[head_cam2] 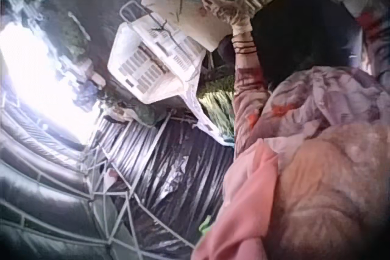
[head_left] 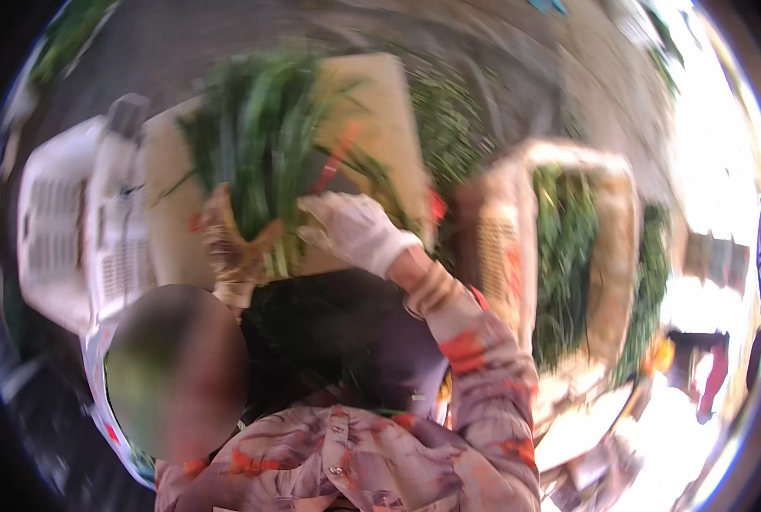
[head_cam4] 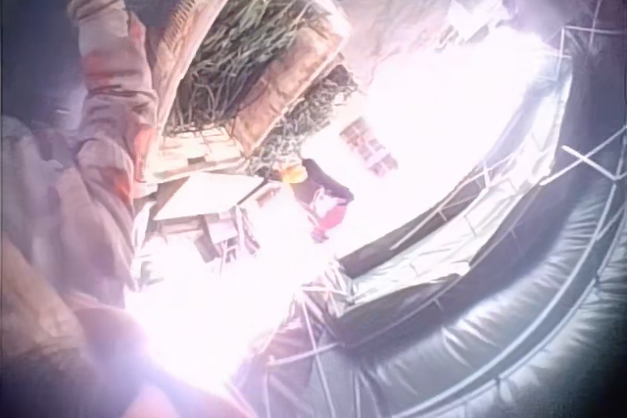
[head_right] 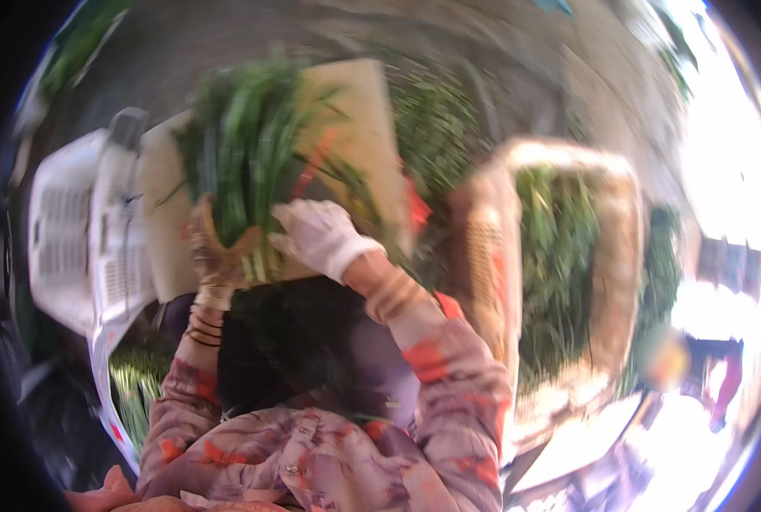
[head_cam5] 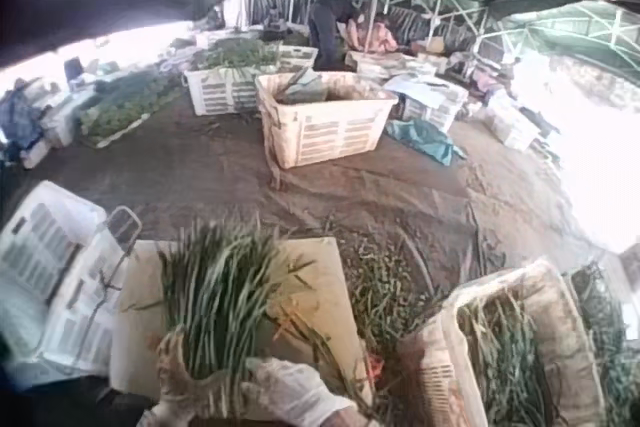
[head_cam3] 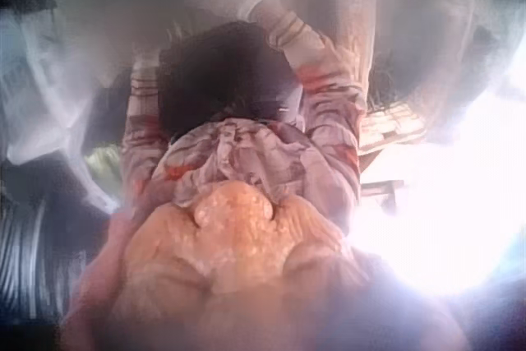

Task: The person gathers green leafy vegetables from a basket, aligns them into a neat bunch, and secures the bundle with a rubber band. The person repeats this process multiple times, placing finished bundles on a nearby surface.

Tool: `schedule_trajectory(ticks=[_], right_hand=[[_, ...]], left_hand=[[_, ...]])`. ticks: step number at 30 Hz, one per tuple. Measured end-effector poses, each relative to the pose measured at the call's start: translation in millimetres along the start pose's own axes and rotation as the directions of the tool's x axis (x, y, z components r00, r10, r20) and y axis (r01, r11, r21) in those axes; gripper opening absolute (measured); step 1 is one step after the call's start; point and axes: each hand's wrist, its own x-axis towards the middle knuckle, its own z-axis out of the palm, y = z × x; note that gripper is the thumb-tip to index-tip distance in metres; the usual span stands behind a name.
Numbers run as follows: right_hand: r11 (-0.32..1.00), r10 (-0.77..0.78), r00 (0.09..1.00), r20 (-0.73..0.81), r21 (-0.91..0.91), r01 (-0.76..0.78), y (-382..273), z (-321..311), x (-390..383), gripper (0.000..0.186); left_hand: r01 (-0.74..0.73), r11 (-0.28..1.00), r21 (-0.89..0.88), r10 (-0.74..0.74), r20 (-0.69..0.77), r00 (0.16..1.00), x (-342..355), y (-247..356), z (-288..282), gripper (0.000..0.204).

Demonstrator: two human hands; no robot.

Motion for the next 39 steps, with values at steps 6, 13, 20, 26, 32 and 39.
schedule_trajectory(ticks=[6, 13, 20, 26, 32, 39], right_hand=[[0.988, 0.151, 0.847, -0.511, 0.051, -0.145, 20, -20, -103, 0.038], [0.829, 0.304, 0.504, -0.808, -0.037, -0.559, 74, -8, -316, 0.042], [0.449, 0.741, 0.225, -0.632, 0.218, -0.866, 117, 32, -487, 0.061], [0.109, 0.986, 0.115, -0.122, -0.052, -0.993, 166, 78, -504, 0.112], [0.158, 0.914, 0.161, -0.372, -0.039, -0.987, 188, 104, -518, 0.115], [0.079, 0.918, 0.163, -0.360, -0.237, -0.968, 189, 115, -506, 0.087]], left_hand=[[0.198, 0.962, -0.188, -0.186, 0.078, 0.979, 0, 11, -13, 0.095], [0.138, 0.903, -0.407, -0.088, 0.139, 0.986, 8, -4, -9, 0.080], [0.186, 0.828, -0.529, -0.021, 0.303, 0.953, 15, -17, 8, 0.081], [-0.034, 0.994, 0.106, 0.016, 0.170, 0.985, 8, 20, 8, 0.105], [-0.035, 0.988, 0.150, 0.009, 0.172, 0.985, 10, 5, 15, 0.105], [0.026, 0.972, 0.234, -0.063, 0.153, 0.986, 14, -5, 24, 0.108]])
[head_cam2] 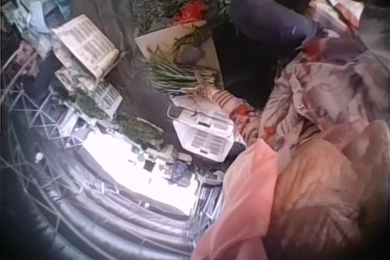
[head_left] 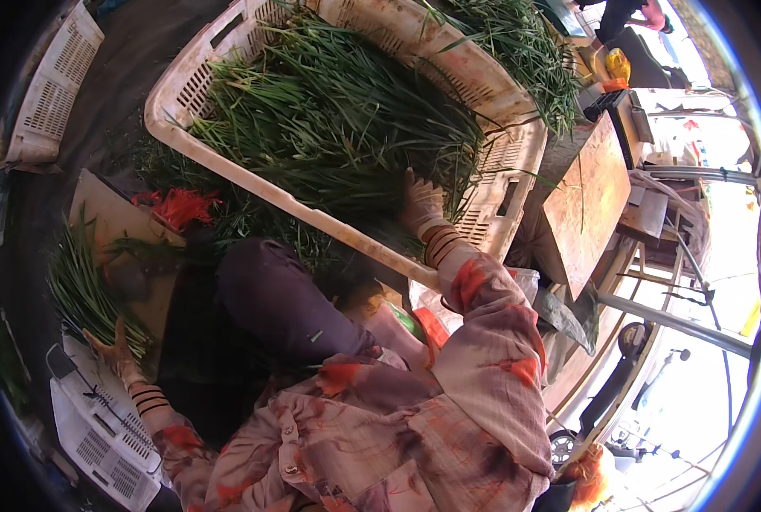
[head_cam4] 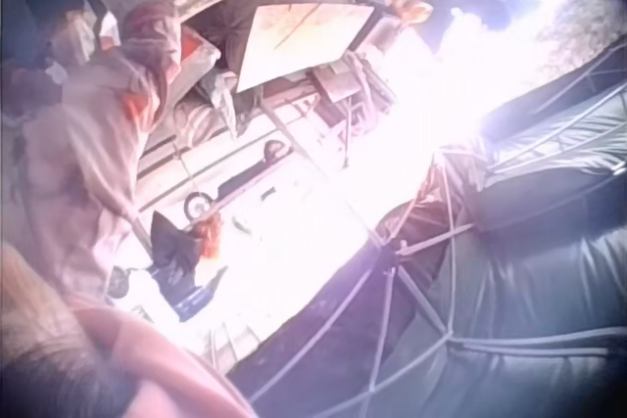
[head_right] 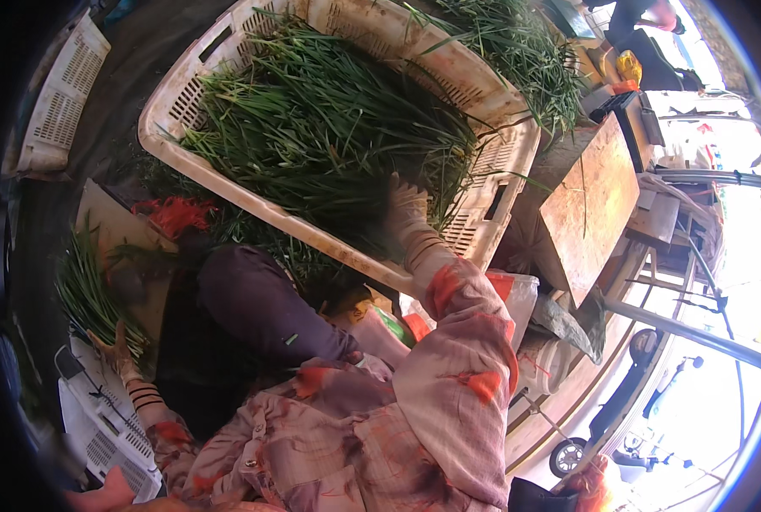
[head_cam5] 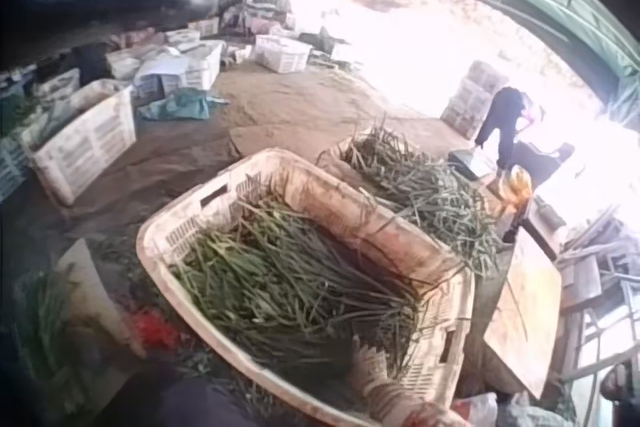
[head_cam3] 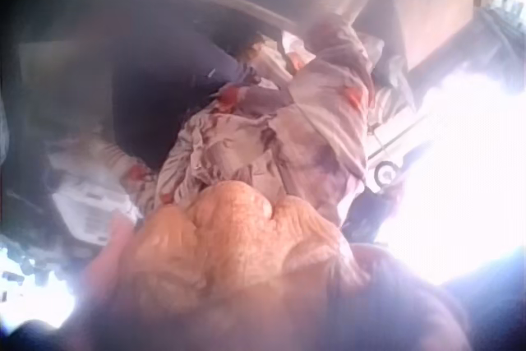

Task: The person gathers green leafy vegetables from a basket, aligns them into a neat bunch, and secures the bundle with a rubber band. The person repeats this process multiple times, placing finished bundles on a nearby surface.

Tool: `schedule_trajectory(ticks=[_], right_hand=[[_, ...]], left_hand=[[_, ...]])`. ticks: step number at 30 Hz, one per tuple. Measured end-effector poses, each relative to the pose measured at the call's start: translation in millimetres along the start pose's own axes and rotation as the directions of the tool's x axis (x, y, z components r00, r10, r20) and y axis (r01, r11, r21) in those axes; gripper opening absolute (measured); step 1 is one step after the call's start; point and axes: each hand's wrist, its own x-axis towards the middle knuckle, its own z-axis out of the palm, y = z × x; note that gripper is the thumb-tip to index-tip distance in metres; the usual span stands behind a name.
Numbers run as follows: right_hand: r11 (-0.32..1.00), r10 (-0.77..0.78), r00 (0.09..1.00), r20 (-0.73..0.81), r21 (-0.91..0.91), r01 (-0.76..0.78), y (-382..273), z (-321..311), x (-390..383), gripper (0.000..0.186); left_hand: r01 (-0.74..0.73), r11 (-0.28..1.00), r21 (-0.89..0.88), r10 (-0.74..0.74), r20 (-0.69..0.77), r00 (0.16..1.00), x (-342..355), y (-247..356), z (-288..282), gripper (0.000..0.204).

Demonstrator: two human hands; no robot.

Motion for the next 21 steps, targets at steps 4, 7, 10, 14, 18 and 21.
schedule_trajectory(ticks=[4, 7, 10, 14, 18, 21], right_hand=[[0.939, -0.344, 0.927, -0.151, -0.031, 0.343, -9, 1, -21, 0.049], [0.870, -0.405, 0.898, 0.174, 0.375, 0.319, -15, -29, -32, 0.028], [0.888, -0.372, 0.919, 0.133, 0.339, 0.310, -15, 6, -29, 0.061], [0.878, -0.247, 0.956, 0.156, 0.454, 0.153, -15, -12, -38, 0.072], [0.857, -0.175, 0.947, 0.270, 0.514, 0.012, 0, -55, -53, 0.063], [0.913, -0.201, 0.837, 0.509, 0.408, -0.029, -9, -74, -40, 0.046]], left_hand=[[-0.033, 0.999, 0.023, 0.034, -0.023, 0.999, 1, 0, 0, 0.109], [-0.022, 1.000, 0.010, 0.022, 0.002, 1.000, 0, 3, -4, 0.110], [-0.032, 0.999, -0.036, 0.032, -0.007, 0.999, -2, 5, -4, 0.110], [-0.047, 0.996, -0.078, 0.045, -0.020, 0.999, -3, 3, -3, 0.107], [-0.048, 0.997, -0.057, 0.048, -0.002, 0.999, -7, 16, -9, 0.106], [-0.077, 0.990, 0.121, 0.081, -0.025, 0.996, -4, 11, -8, 0.105]])
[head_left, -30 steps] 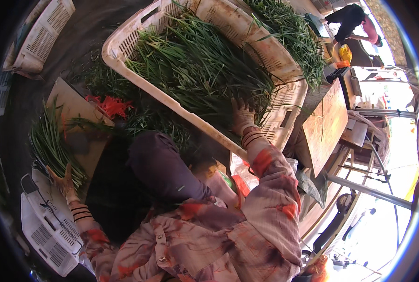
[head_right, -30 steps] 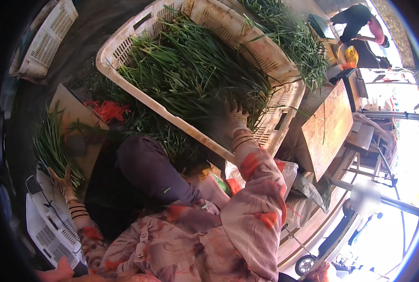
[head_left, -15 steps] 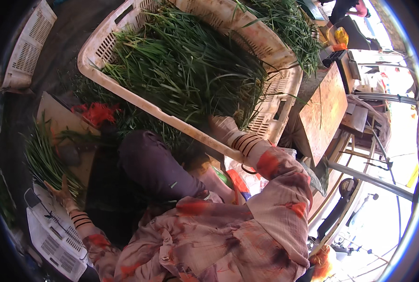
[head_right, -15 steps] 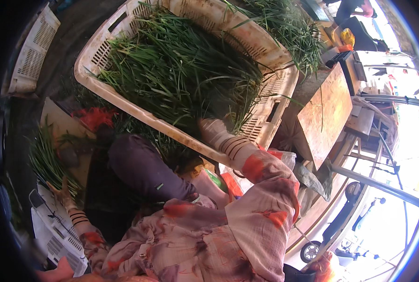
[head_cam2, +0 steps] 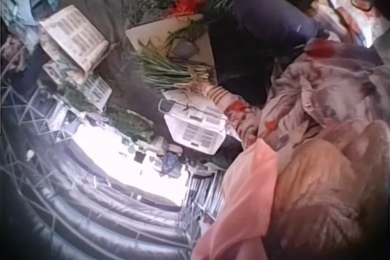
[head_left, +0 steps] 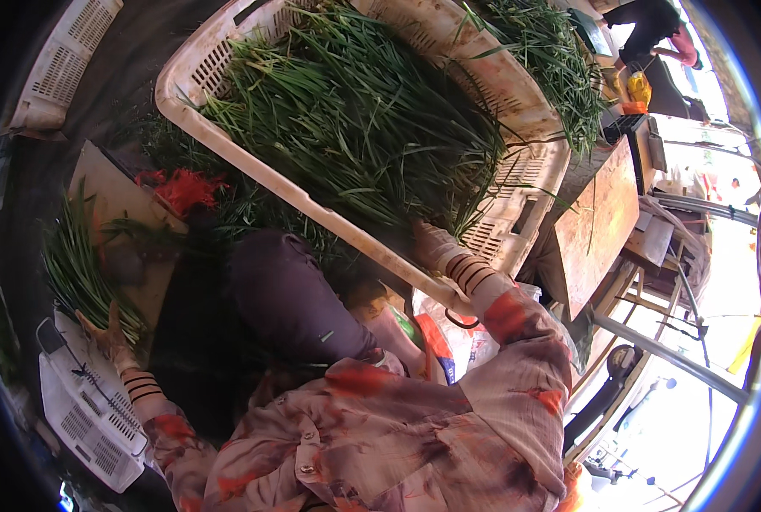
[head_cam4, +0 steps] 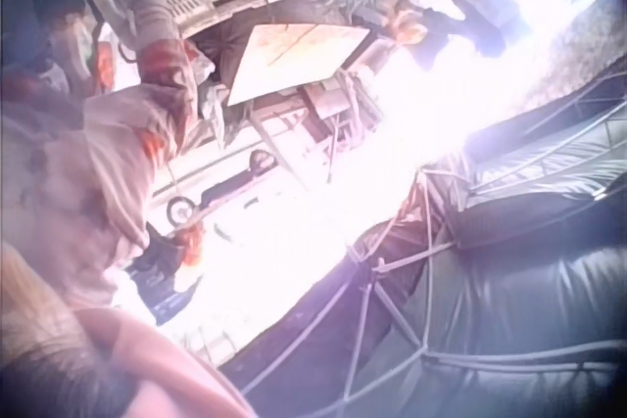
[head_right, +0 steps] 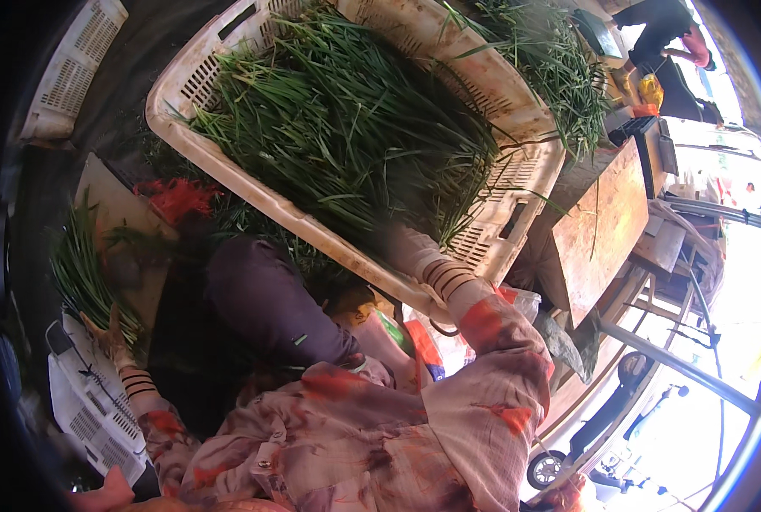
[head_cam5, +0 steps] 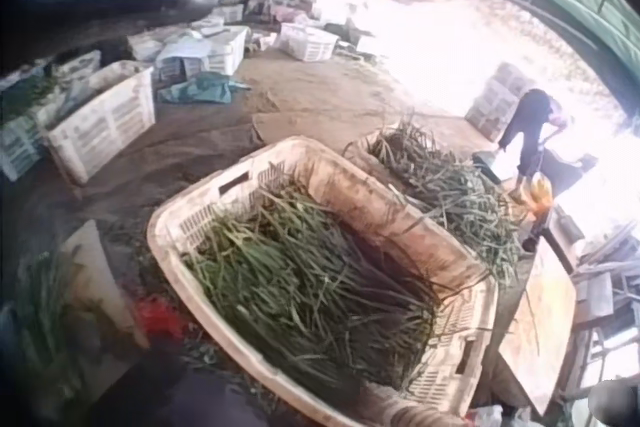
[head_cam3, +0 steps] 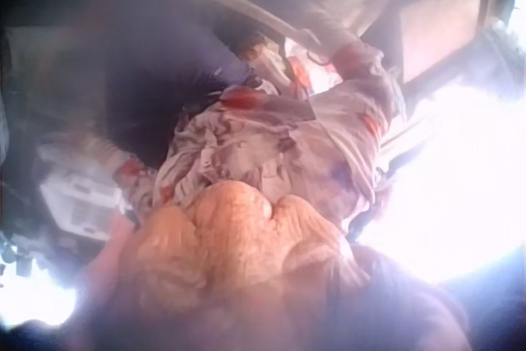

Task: The person gathers green leafy vegetables from a basket, aligns them into a neat bunch, and secures the bundle with a rubber band. The person repeats this process multiple times, placing finished bundles on a nearby surface.

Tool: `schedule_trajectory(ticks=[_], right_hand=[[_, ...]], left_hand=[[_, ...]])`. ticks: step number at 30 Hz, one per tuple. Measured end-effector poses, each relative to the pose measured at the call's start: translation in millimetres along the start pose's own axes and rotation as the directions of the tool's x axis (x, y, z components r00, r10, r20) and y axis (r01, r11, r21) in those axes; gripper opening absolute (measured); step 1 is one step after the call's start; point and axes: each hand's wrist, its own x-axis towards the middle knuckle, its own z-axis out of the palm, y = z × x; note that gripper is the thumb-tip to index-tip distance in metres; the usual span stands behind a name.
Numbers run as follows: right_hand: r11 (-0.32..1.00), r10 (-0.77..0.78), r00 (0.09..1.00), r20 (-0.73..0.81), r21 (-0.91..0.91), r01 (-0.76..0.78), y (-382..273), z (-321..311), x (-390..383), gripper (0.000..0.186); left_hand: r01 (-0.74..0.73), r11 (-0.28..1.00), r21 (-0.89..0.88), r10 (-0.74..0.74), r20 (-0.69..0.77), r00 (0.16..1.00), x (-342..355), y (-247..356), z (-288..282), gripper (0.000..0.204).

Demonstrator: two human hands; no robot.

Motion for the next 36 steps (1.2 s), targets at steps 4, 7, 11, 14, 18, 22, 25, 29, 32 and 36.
schedule_trajectory(ticks=[4, 7, 11, 14, 18, 22, 25, 29, 32, 36], right_hand=[[0.982, -0.045, 0.993, -0.112, -0.186, 0.023, 6, 33, 38, 0.025], [0.922, -0.135, 0.917, -0.374, -0.386, -0.022, 20, 84, 77, 0.016], [0.947, -0.110, 0.912, -0.396, -0.320, -0.025, 13, 81, 75, 0.016], [0.977, -0.099, 0.935, -0.341, -0.213, 0.025, 16, 76, 80, 0.026], [0.995, -0.016, 0.935, -0.353, -0.096, -0.019, 15, 60, 68, 0.032], [0.990, 0.126, 0.947, -0.297, -0.023, -0.139, 32, 26, 70, 0.047], [0.828, 0.136, 0.988, -0.071, 0.555, -0.074, 46, -31, 31, 0.033], [0.129, -0.104, 0.994, 0.024, 0.992, -0.010, 67, -44, -7, 0.019], [0.046, -0.053, 0.972, 0.228, 0.973, -0.226, 88, -4, 17, 0.020], [0.518, -0.221, 0.969, -0.108, 0.829, 0.210, 109, 67, 58, 0.028]], left_hand=[[-0.080, 0.993, -0.082, 0.075, -0.062, 0.995, 1, -24, 17, 0.105], [-0.043, 0.986, -0.160, 0.036, -0.043, 0.998, -3, -8, 9, 0.104], [0.056, 0.981, -0.185, -0.063, -0.031, 0.998, -6, 9, 0, 0.105], [0.058, 0.977, -0.206, -0.071, -0.057, 0.996, -11, 1, 6, 0.105], [0.041, 0.966, -0.254, -0.054, -0.046, 0.997, -6, 6, 2, 0.107], [0.085, 0.974, -0.209, -0.095, -0.037, 0.995, -7, 5, 4, 0.105], [0.118, 0.973, -0.197, -0.122, -0.009, 0.992, -9, 3, -3, 0.107], [0.103, 0.968, -0.229, -0.113, -0.030, 0.993, -3, -5, 8, 0.110], [0.097, 0.961, -0.260, -0.107, -0.024, 0.994, -5, -1, 6, 0.110], [0.099, 0.965, -0.242, -0.106, -0.015, 0.994, -9, 0, 1, 0.110]])
